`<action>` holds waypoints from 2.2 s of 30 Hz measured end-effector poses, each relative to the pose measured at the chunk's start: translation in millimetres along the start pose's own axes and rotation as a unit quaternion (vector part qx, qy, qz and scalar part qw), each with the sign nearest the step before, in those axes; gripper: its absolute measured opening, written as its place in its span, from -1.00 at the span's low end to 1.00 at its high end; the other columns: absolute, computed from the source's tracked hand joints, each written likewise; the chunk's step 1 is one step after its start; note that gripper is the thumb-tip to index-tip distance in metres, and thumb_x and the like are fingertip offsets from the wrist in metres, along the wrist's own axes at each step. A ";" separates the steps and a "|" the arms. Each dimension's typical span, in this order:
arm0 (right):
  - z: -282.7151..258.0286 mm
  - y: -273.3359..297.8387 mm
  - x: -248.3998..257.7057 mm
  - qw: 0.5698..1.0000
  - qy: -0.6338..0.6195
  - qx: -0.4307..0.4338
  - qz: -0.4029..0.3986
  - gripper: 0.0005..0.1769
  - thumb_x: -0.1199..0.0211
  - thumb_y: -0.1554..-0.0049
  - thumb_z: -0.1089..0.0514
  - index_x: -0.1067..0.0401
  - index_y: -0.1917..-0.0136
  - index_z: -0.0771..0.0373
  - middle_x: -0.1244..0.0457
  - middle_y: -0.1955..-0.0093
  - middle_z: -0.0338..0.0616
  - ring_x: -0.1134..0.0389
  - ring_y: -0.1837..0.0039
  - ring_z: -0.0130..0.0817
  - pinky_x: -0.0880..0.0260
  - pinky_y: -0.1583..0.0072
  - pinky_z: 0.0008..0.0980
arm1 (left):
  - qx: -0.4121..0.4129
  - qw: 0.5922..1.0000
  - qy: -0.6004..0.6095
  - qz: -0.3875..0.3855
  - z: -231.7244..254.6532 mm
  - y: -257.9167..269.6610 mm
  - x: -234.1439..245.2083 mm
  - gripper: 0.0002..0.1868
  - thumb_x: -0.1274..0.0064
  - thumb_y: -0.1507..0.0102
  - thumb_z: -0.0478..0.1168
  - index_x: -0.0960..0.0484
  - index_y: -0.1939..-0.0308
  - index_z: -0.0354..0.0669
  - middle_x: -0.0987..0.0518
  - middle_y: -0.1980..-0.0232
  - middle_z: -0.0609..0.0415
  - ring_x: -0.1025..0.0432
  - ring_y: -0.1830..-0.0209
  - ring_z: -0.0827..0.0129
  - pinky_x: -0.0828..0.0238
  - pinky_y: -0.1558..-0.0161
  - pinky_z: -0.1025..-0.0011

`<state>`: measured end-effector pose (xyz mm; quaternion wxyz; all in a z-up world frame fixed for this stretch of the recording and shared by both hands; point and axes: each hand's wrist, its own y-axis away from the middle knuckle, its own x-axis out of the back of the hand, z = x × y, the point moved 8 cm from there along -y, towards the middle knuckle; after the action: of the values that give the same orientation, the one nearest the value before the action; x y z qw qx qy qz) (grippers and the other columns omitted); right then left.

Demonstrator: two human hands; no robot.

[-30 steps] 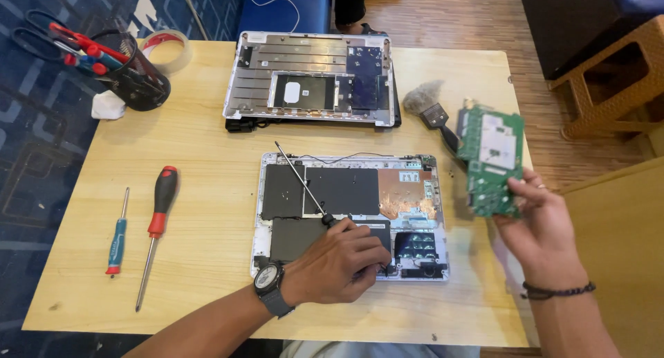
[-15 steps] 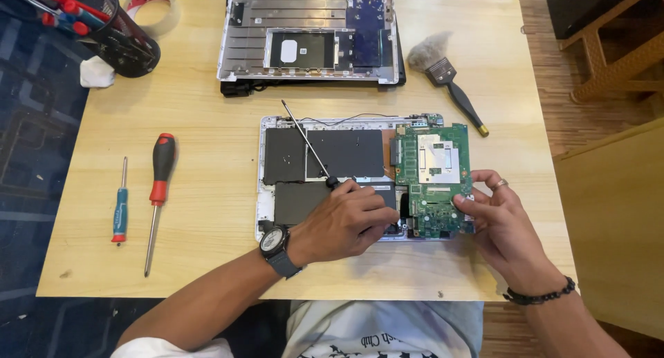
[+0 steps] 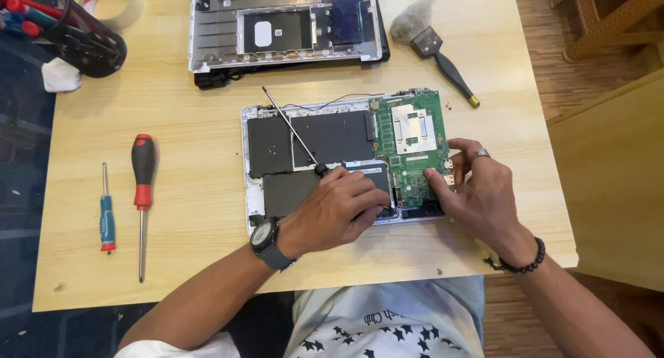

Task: The person cleans a laptop battery with a brush, then places it into the laptop chassis. They connect the battery cable and install the motherboard into the chassis.

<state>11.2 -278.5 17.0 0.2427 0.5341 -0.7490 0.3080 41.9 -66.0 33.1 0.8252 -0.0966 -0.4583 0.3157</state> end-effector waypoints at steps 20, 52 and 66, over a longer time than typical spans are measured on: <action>-15.3 2.7 -5.1 0.994 0.059 0.012 -0.096 -0.33 -0.44 -0.17 0.09 -0.37 -0.36 0.62 -0.27 0.35 0.08 -0.37 0.28 -0.08 -0.43 0.26 -0.18 | 0.008 1.000 0.005 -0.012 -3.0 0.9 -3.6 -0.88 0.02 -0.39 -0.20 -0.62 0.11 -0.07 -0.54 0.29 0.10 -0.45 0.26 0.20 -0.36 0.08 0.23; -14.4 -2.7 -5.4 0.989 0.068 0.033 -0.129 -0.43 -0.43 -0.15 0.13 -0.48 -0.35 0.46 -0.31 0.33 0.13 -0.41 0.27 0.01 -0.47 0.22 -0.08 | 0.005 0.995 -0.071 -0.066 1.2 -1.6 -9.3 -0.79 -0.06 -0.36 -0.22 -0.66 -0.06 -0.04 -0.57 -0.01 0.08 -0.43 0.14 0.22 -0.30 0.01 0.21; -6.6 0.0 -9.7 0.988 0.087 0.029 -0.120 -0.44 -0.40 -0.17 0.07 -0.47 -0.36 0.39 -0.34 0.35 0.09 -0.43 0.29 0.01 -0.46 0.26 -0.15 | -0.001 0.993 -0.110 -0.049 7.1 -5.8 -17.7 -0.85 -0.08 -0.35 -0.21 -0.65 0.02 -0.03 -0.55 -0.09 0.17 -0.37 0.09 0.26 -0.25 0.01 0.21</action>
<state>14.5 -267.5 14.9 0.3267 0.5984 -0.6461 0.3431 31.9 -82.2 27.4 0.7840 -0.0394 -0.5507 0.2837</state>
